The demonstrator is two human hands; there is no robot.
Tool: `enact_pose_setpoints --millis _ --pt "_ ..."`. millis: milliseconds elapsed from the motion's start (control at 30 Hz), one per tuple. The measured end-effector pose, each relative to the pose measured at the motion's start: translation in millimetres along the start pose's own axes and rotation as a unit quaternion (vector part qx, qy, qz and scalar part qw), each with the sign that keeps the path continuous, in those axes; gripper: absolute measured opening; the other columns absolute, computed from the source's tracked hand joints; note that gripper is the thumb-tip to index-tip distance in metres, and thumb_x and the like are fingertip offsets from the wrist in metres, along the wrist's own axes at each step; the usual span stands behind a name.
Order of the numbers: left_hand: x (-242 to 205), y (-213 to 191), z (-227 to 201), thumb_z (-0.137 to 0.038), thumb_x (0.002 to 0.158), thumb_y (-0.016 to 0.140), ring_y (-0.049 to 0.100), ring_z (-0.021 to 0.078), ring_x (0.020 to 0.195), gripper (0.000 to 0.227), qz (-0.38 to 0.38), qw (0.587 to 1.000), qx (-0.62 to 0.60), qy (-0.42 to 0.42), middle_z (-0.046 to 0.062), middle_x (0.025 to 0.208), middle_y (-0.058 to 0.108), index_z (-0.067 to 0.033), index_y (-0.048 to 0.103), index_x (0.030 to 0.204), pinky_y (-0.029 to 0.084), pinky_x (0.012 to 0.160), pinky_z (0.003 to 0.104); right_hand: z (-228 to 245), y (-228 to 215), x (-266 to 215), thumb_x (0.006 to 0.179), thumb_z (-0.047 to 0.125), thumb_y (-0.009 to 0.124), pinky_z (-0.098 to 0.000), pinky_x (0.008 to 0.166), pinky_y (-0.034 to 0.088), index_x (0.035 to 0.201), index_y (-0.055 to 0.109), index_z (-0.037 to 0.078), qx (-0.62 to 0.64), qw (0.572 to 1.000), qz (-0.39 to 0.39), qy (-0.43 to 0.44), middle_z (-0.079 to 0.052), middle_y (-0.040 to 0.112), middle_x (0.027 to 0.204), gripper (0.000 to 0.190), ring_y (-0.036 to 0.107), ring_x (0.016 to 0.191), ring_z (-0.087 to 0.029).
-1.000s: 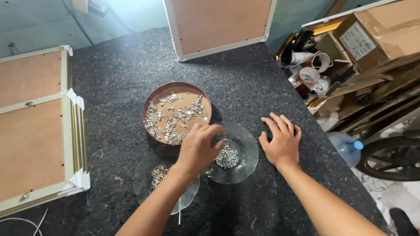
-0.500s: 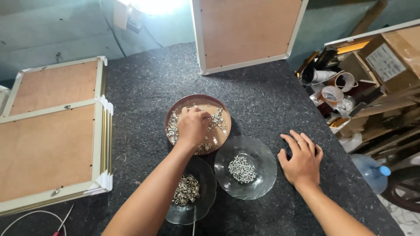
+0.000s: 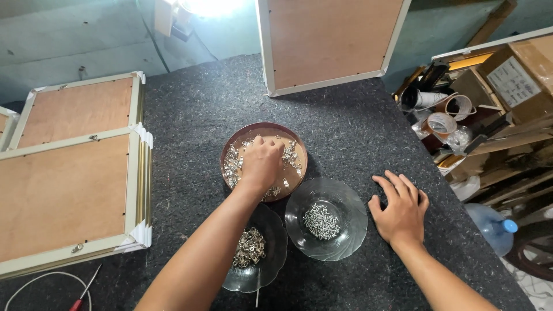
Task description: Sorting small metal frame hardware components from a central bowl into separate glass dishes.
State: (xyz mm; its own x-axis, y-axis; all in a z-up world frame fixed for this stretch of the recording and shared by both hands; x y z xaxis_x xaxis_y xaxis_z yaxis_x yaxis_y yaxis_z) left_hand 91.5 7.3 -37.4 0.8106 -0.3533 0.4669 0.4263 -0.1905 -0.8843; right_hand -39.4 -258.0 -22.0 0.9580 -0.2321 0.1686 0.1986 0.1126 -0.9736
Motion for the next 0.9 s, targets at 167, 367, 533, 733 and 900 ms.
enact_pose_setpoints --millis 167,367,533,733,900 --pt "1.0 -5.8 6.9 -0.016 0.067 0.061 0.057 0.0248 0.077 0.016 0.079 0.984 -0.14 -0.082 0.003 0.069 0.059 -0.02 0.05 0.079 0.05 0.062 0.038 -1.1 1.5 -0.3 0.079 0.035 0.045 -0.0476 0.102 0.022 0.118 0.05 0.034 -0.005 1.0 -0.003 -0.003 0.009 0.044 0.132 0.04 0.034 0.126 -0.015" --pt "0.5 -44.7 -18.9 -0.014 0.067 0.062 0.059 0.0307 0.075 0.023 0.066 0.949 -0.295 -0.086 0.005 0.072 0.063 -0.0191 0.047 0.084 0.048 0.067 0.043 1.8 -1.3 -1.2 0.078 0.034 0.046 -0.049 0.101 0.023 0.117 0.051 0.033 0.003 1.0 -0.006 -0.003 0.007 0.045 0.131 0.04 0.035 0.125 -0.017" --pt "-13.8 -84.5 -65.5 -0.019 0.071 0.06 0.059 0.0287 0.08 0.022 0.152 0.908 -0.389 -0.035 0.002 0.076 0.066 -0.0223 0.049 0.089 0.048 0.071 0.044 1.8 -2.8 -2.2 0.077 0.032 0.047 -0.0482 0.101 0.023 0.117 0.051 0.031 0.015 1.0 -0.017 -0.01 0.006 0.045 0.129 0.04 0.035 0.125 -0.016" --pt "-34.3 -104.3 -83.9 -0.017 0.069 0.063 0.059 0.0252 0.081 0.021 0.166 0.907 -0.385 0.036 -0.003 0.073 0.065 -0.0214 0.05 0.085 0.049 0.067 0.041 1.8 -4.2 -1.7 0.075 0.032 0.049 -0.0476 0.1 0.024 0.114 0.053 0.032 0.009 0.999 -0.033 -0.013 0.007 0.047 0.127 0.039 0.036 0.123 -0.016" --pt "-34.2 -80.1 -61.6 -0.019 0.071 0.066 0.058 0.0258 0.085 0.023 0.098 0.926 -0.365 0.009 -0.001 0.08 0.067 -0.0218 0.058 0.092 0.048 0.072 0.039 6.0 -11.5 -1.4 0.076 0.03 0.048 -0.0503 0.099 0.023 0.115 0.053 0.031 0.029 0.999 -0.011 -0.011 0.004 0.046 0.128 0.039 0.036 0.123 -0.018"
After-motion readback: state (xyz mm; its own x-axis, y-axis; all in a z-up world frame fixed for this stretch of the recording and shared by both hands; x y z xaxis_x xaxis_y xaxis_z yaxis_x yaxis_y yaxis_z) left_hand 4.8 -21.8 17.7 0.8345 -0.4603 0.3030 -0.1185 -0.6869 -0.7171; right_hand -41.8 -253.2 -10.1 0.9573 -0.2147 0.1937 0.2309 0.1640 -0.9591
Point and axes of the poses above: each hand's wrist, its own x-axis towards the middle knuckle, its own y-axis out of the palm, z = x × y, the point moved 2 cm from there along x, towards the middle knuckle
